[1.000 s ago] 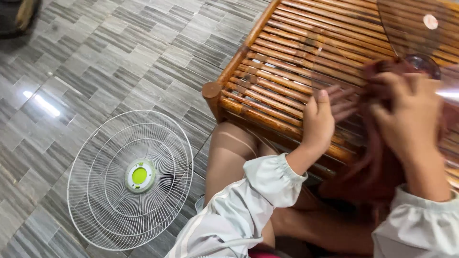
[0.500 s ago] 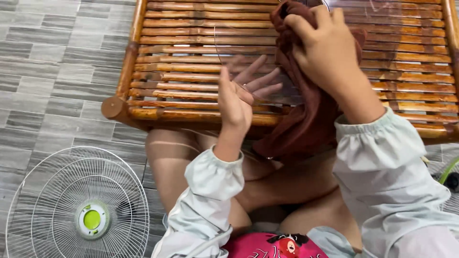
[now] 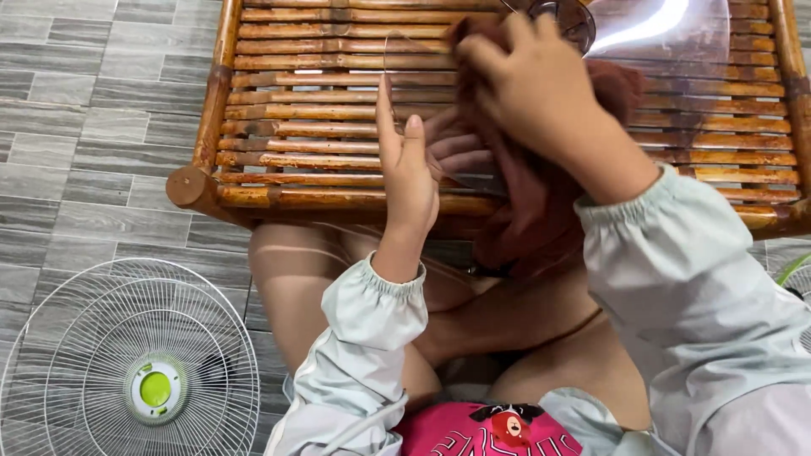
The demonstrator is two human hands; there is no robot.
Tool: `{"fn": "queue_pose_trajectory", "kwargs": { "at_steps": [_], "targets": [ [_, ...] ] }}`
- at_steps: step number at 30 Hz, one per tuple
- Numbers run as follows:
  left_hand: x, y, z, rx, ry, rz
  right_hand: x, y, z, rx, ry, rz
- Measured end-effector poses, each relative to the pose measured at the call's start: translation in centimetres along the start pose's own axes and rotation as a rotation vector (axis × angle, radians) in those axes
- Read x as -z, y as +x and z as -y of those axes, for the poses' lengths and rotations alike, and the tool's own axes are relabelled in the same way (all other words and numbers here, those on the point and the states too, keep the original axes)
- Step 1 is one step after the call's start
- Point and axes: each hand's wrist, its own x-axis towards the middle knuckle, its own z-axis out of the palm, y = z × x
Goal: Cleaning a plastic fan blade assembly with a cloth
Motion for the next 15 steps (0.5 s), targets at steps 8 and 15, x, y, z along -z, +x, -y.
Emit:
{"fn": "queue_pose_trajectory", "kwargs": {
  "at_steps": [8,15],
  "targets": [
    [1.2,1.1,0.4,-0.091,0.303,-0.035,-1.6,4.0,4.5,-0.013,0.017,0.015],
    [1.0,1.3,-0.5,0.104,-0.058,0.003,-4.3,5.1,0.4,0.014,0.126,-0.012]
  ]
}}
